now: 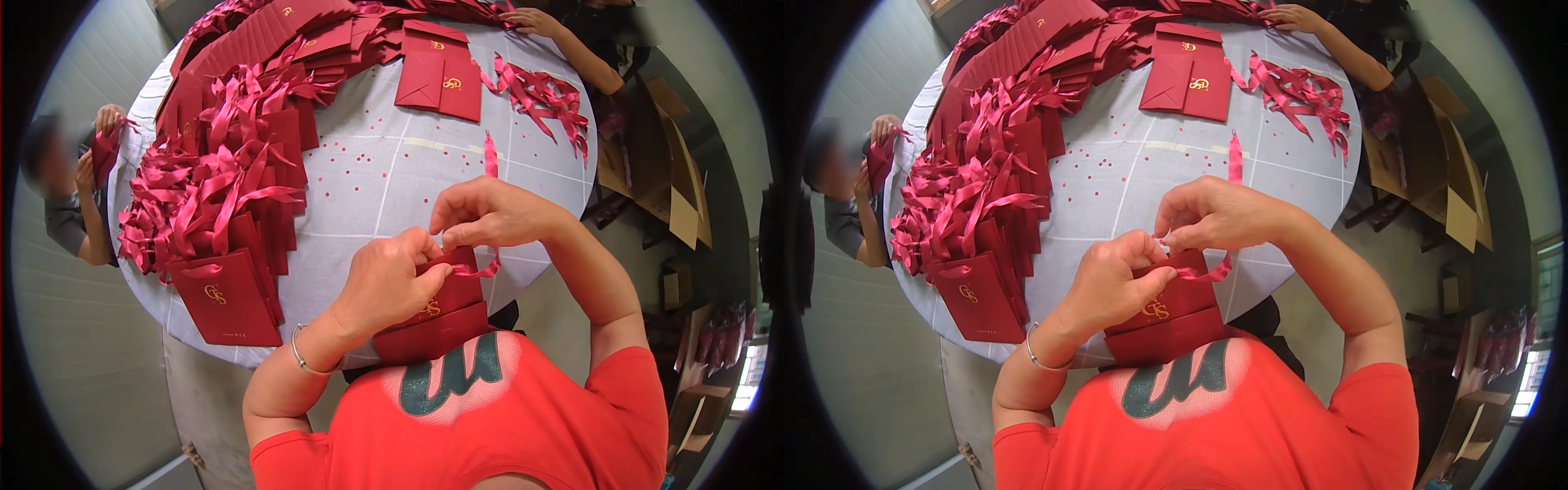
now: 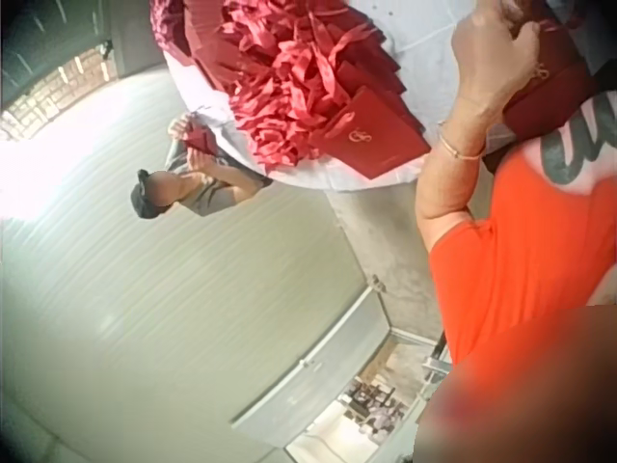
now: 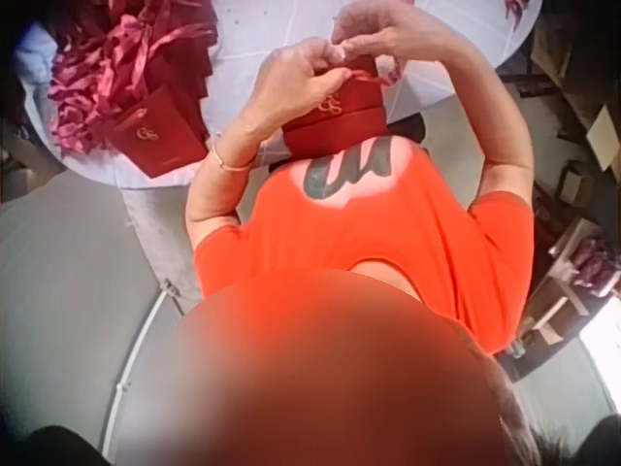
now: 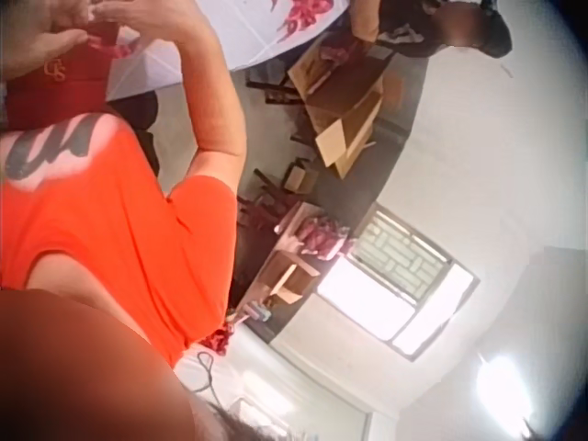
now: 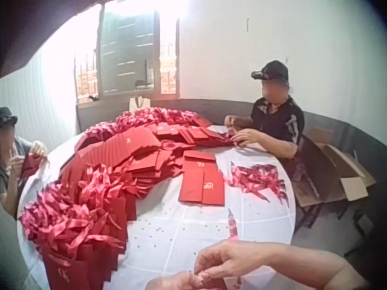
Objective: The person attaches ribbon handles to paper bags by threading ribbons through the pre-cut slots and folds the bags by hand.
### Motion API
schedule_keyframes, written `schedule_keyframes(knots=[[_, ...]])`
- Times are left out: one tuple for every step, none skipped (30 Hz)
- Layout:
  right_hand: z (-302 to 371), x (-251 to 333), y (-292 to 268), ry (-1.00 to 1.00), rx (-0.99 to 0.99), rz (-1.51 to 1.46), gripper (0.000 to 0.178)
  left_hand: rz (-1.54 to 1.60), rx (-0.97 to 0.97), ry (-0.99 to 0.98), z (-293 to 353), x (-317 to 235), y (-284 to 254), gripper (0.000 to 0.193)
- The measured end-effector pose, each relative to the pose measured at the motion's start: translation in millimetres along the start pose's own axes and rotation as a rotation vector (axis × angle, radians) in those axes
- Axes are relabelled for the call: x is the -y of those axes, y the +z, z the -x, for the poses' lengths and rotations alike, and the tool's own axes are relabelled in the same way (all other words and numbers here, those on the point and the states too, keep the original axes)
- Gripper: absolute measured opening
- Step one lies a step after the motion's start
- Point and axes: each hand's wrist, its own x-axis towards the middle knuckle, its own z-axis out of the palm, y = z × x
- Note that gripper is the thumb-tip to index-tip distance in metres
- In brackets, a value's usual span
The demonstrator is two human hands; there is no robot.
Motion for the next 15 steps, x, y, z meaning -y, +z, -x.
schedule_keyframes(knots=[[-6,-5,-3,-0.032,0.057,0.079,0.021,-0.075,-0.079,0.095,1,-1,2,0.019],[-10,-3,-5,-0.034,0.046,0.077,0.021,-0.077,-0.071,0.103,2,-2,4,0.019],[-15,0,-7,0.008,0.14,0.152,0.022,-0.114,-0.083,0.135,2,-4,5,0.02],[-19,2,-9,0.05,0.233,0.227,0.023,-0.152,-0.095,0.167,3,-6,6,0.021],[-26,0,-11,0.091,0.318,0.132,0.025,-0.157,-0.089,0.175,4,-8,6,0.021],[-32,-2,-12,0.086,0.305,0.127,0.025,-0.147,-0.088,0.193,6,-9,7,0.021],[-39,-4,-14,0.116,0.394,0.078,0.027,-0.137,-0.086,0.211,7,-10,7,0.022],[-45,-6,-13,0.148,0.483,0.029,0.029,-0.14,-0.074,0.221,8,-10,7,0.022],[-47,-9,-7,0.198,0.403,-0.029,0.031,-0.142,-0.1,0.246,7,-9,8,0.022],[-45,-10,-5,0.196,0.39,-0.036,0.031,-0.143,-0.127,0.271,6,-8,8,0.022],[-44,-10,-2,0.246,0.344,-0.096,0.03,-0.144,-0.121,0.273,6,-6,8,0.022],[-43,-10,1,0.298,0.299,-0.155,0.028,-0.107,-0.086,0.226,5,-4,6,0.021],[-41,-11,4,0.298,0.296,-0.16,0.028,-0.069,-0.051,0.178,4,-3,5,0.021],[-39,-11,6,0.27,0.213,-0.141,0.029,-0.069,-0.05,0.175,4,-3,5,0.021],[-39,-12,7,0.243,0.13,-0.121,0.03,-0.05,-0.043,0.158,4,-3,4,0.02]])
